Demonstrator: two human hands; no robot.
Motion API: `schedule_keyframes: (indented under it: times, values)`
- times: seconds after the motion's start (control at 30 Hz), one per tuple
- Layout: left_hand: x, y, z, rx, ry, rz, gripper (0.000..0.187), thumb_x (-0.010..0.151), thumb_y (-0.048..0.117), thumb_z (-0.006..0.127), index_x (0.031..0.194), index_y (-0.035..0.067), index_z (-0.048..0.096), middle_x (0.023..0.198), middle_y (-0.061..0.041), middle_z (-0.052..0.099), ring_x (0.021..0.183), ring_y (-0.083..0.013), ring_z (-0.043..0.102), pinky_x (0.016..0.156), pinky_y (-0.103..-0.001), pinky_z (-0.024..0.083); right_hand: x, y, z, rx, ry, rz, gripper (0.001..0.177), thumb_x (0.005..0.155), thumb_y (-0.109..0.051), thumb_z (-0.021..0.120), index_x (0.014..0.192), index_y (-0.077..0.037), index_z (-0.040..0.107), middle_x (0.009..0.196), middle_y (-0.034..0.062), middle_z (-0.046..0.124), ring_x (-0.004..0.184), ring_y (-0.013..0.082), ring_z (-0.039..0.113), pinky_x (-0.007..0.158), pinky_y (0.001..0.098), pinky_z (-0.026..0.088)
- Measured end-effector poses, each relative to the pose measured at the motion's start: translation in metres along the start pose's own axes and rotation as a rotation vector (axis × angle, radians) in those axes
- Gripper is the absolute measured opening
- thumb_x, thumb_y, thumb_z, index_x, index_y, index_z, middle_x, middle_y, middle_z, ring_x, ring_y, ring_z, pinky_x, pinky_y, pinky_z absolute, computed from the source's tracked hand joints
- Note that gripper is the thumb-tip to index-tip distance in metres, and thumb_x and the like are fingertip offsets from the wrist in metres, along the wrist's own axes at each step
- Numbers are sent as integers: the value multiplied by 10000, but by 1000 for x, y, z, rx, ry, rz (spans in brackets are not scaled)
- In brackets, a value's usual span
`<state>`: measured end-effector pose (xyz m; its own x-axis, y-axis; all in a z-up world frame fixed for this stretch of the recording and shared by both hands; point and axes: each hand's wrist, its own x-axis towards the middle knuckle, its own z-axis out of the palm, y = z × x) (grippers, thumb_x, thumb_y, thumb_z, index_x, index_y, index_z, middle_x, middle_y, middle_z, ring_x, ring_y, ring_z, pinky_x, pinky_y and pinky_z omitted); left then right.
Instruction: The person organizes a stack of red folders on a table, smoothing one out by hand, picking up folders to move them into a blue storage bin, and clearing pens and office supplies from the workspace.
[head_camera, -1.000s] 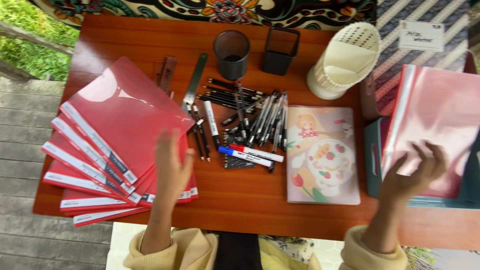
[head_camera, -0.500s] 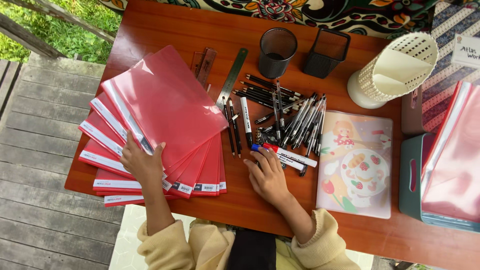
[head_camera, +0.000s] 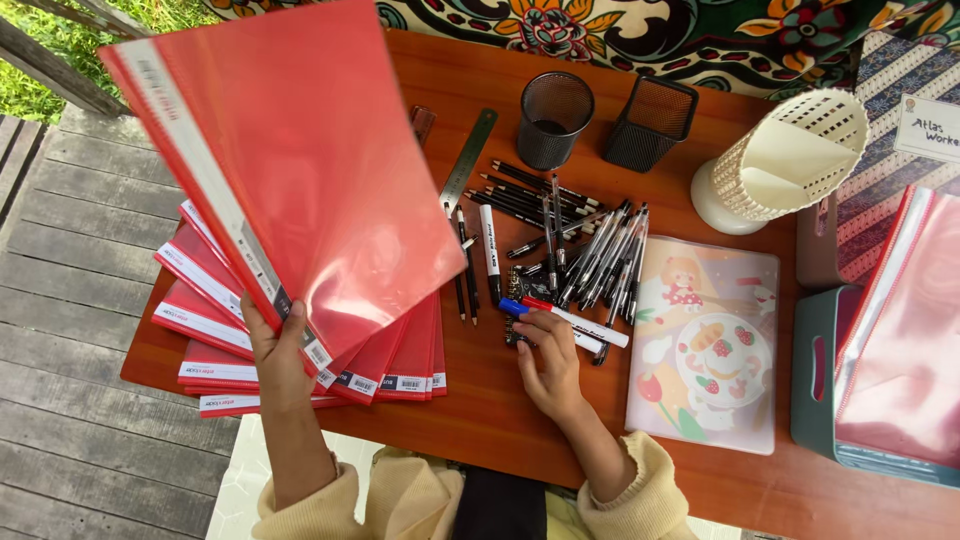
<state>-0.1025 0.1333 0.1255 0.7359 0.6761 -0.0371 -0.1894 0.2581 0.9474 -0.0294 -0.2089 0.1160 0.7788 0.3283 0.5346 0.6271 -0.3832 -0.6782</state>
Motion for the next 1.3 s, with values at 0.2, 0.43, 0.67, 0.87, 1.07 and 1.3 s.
schedule_keyframes:
  times: [0.2,0.43,0.67,0.87,1.07,1.3]
  values:
    - [-26,-18,35,-116,-46,-198,776,935,-34,613,1635,137,325,1063,29,602,938,-72,591,838,-262,519,-10,24,-6,387,205,100,509,1041,-157,570,1491,-12,382,1564,179,379,1442,266,440,1236,391,373]
    - [-28,-80,78,-241,-375,-277,842,928,-24,669,1650,135,267,1074,51,570,910,-56,536,805,-257,467,-20,41,-33,435,322,324,617,1007,-79,579,1563,38,340,1595,198,403,1504,268,378,1254,394,291]
    - [-12,-111,128,-148,-678,-258,948,942,118,754,1663,117,139,1471,-32,405,1329,-150,417,1089,-350,414,-3,45,-53,688,546,367,507,1022,45,604,1504,30,450,1475,156,553,1369,219,529,1178,357,439]
    - [-11,-116,145,-244,-660,-399,1148,827,305,817,1643,171,21,1632,-128,273,1496,-250,302,1174,-449,382,-2,49,-57,623,560,373,453,1004,79,593,1444,41,489,1467,154,541,1372,202,534,1155,352,454]
    - [-10,-131,123,-270,-541,-472,1072,835,274,805,1659,106,140,1532,-89,433,1400,-212,431,1116,-401,427,-6,51,-63,754,521,396,385,1009,89,607,1383,27,539,1335,183,653,1240,207,629,1094,352,508]
    - [-14,-137,129,-255,-642,-457,756,917,42,682,1567,131,307,1266,39,587,1124,-39,561,959,-253,491,6,35,-70,556,562,464,393,956,97,588,1340,22,544,1304,141,623,1194,181,616,1039,324,522]
